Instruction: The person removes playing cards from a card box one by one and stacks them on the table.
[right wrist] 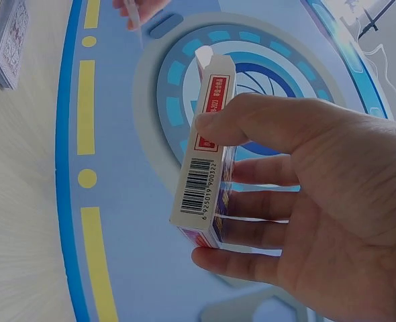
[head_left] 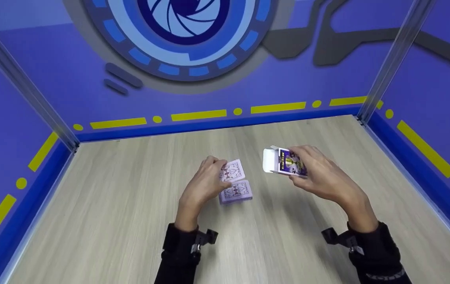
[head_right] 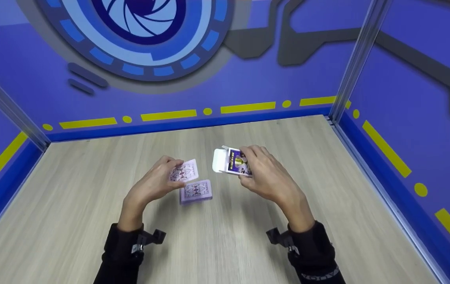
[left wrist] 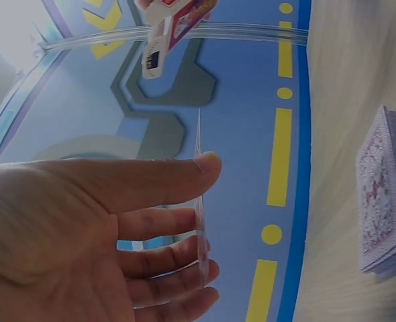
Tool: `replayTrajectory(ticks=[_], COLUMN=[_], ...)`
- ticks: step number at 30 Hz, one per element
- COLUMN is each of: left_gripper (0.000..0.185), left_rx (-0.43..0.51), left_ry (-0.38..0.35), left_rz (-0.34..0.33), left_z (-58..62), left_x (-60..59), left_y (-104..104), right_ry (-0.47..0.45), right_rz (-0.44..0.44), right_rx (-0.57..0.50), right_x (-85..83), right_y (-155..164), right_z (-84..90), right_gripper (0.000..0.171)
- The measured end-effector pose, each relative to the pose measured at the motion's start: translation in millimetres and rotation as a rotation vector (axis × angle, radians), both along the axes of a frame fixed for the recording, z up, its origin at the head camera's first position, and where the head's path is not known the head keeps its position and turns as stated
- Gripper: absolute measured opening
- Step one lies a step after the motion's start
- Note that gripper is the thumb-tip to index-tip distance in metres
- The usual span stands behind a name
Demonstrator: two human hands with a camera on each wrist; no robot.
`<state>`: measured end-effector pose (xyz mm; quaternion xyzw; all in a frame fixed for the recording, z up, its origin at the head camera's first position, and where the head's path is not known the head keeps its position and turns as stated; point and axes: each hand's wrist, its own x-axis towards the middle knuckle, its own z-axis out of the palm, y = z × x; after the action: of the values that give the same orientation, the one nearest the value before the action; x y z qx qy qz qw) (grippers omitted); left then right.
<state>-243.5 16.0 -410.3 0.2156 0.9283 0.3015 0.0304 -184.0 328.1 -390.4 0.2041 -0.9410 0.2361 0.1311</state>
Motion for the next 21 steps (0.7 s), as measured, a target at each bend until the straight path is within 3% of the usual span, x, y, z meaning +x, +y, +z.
replayTrajectory(ticks=[3,13,21], left_gripper=[0.062,0.061,0.057], left_rx=[-0.011,-0.061,-0.127], left_ry=[-0.03,-0.035,0.019], left_rz=[0.0,0.001,-0.03], left_z=[-6.2,-28.8,-45.5], left_x=[-2.6,-9.6,-10.9], left_y=[3,15,31], right_ry=[-0.001,0.016,0.009], right_rz=[-0.004,-0.002,-0.006], right_rx=[0.002,0.032,0.033], right_x=[0.3,0.4,1.9], right_y=[0,-1,-1], right_z=[-0.1,0.6,1.4], right_gripper=[0.066,0.065,0.065])
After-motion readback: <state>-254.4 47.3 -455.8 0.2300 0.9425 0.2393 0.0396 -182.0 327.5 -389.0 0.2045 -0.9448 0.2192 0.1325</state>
